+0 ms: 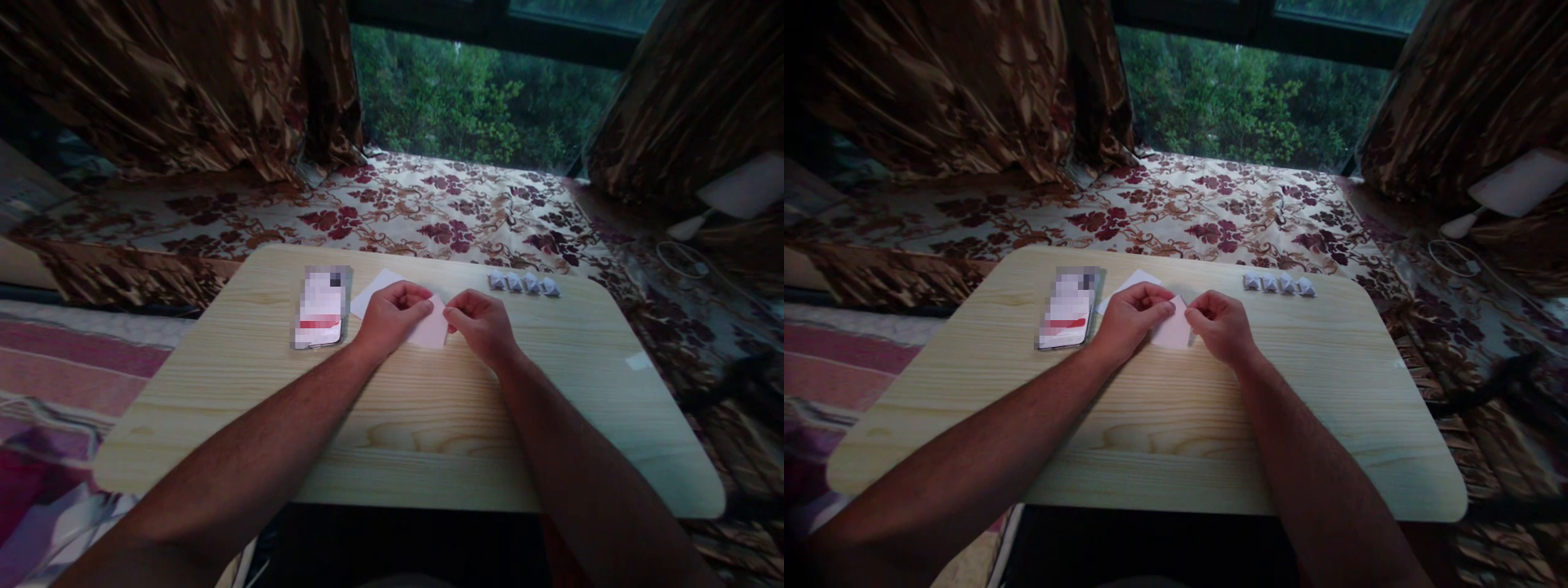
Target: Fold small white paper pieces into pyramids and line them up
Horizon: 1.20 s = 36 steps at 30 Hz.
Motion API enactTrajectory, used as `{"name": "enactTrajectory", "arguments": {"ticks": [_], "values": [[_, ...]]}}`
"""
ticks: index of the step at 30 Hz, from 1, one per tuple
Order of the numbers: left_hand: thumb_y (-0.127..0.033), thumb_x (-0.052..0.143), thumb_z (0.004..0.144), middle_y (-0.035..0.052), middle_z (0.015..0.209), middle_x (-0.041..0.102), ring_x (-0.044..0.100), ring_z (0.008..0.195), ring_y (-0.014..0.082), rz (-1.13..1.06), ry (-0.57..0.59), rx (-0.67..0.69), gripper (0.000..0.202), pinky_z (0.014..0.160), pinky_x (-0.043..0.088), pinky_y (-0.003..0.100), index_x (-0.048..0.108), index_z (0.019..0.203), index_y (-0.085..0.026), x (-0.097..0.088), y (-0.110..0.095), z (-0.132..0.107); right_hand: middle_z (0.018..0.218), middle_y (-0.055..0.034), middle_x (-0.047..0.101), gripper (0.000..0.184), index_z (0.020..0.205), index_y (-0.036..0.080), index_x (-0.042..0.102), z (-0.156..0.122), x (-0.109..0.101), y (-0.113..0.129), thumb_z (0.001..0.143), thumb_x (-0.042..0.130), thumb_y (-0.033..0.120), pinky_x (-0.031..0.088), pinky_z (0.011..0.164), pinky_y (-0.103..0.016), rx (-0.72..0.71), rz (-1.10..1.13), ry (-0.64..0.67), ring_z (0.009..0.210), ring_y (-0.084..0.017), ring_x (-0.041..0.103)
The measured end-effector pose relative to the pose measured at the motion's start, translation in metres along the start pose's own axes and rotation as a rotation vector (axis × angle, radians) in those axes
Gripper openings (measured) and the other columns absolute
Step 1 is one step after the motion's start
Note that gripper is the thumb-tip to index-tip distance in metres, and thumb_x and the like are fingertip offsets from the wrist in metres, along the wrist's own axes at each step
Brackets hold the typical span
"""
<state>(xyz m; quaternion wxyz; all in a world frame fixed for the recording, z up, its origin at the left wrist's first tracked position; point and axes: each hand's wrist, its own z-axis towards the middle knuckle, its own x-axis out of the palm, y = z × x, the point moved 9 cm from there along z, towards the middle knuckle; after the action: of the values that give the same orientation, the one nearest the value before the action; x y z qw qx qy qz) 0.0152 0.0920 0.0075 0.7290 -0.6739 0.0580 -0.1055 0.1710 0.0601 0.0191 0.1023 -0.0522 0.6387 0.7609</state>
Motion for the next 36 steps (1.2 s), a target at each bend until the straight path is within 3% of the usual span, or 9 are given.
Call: {"name": "enactTrajectory", "arguments": {"ticks": [4,7,10,13,17,36], "values": [[-0.029,0.079,0.069,0.0006,0.075,0.069,0.058,0.06,0.0103,-0.046,0.143,0.006,0.037,0.055,0.042,0.022,0.07,0.103,-0.017,0.014,-0.001,-0.002,0.058,0.0016,0.061,0.015,0.067,0.018,0.062,-0.003,0.004,0.003,0.077,0.067,0.028,0.034,0.048,-0.023,-0.071,-0.125,0.039,0.05,-0.01,0.049],[-0.028,0.078,0.069,0.0006,0.072,0.068,0.057,0.059,0.0098,-0.049,0.107,-0.003,0.027,0.054,0.041,0.022,0.071,0.092,-0.016,0.011,0.001,-0.001,0.061,0.0025,0.062,0.011,0.078,0.019,0.063,-0.003,0.006,0.003,0.077,0.068,0.028,0.035,0.048,-0.023,-0.081,-0.051,0.036,0.051,-0.01,0.05],[-0.027,0.079,0.067,-0.0012,0.069,0.067,0.056,0.058,0.0091,-0.078,0.02,0.0,0.025,0.054,0.041,0.021,0.069,0.088,-0.017,0.002,0.002,0.0,0.067,0.0031,0.066,0.026,0.097,0.021,0.062,-0.002,0.008,-0.001,0.074,0.072,0.028,0.04,0.05,-0.024,-0.036,0.093,0.047,0.054,-0.011,0.056],[-0.026,0.079,0.066,-0.0023,0.068,0.065,0.055,0.057,0.0085,-0.101,-0.037,0.007,0.024,0.055,0.041,0.021,0.068,0.086,-0.018,-0.003,0.003,0.001,0.07,0.0003,0.069,0.02,0.088,0.02,0.065,-0.001,0.009,-0.006,0.073,0.074,0.03,0.043,0.052,-0.025,0.017,0.128,0.047,0.057,-0.013,0.059],[-0.025,0.079,0.065,-0.0017,0.069,0.065,0.056,0.059,0.0092,-0.09,-0.053,-0.005,0.024,0.057,0.042,0.022,0.068,0.085,-0.017,-0.003,0.002,0.0,0.067,-0.0002,0.068,0.015,0.077,0.02,0.068,-0.001,0.006,-0.007,0.075,0.073,0.034,0.04,0.05,-0.025,0.022,0.053,0.021,0.055,-0.013,0.056],[-0.03,0.079,0.066,-0.0023,0.062,0.06,0.048,0.053,0.0081,0.002,-0.029,0.017,0.02,0.051,0.035,0.022,0.069,0.079,-0.017,0.003,-0.002,-0.004,0.062,0.0004,0.064,0.017,0.074,0.019,0.068,-0.003,0.004,-0.003,0.077,0.071,0.035,0.036,0.047,-0.024,-0.007,0.006,-0.006,0.052,-0.012,0.052]]}}
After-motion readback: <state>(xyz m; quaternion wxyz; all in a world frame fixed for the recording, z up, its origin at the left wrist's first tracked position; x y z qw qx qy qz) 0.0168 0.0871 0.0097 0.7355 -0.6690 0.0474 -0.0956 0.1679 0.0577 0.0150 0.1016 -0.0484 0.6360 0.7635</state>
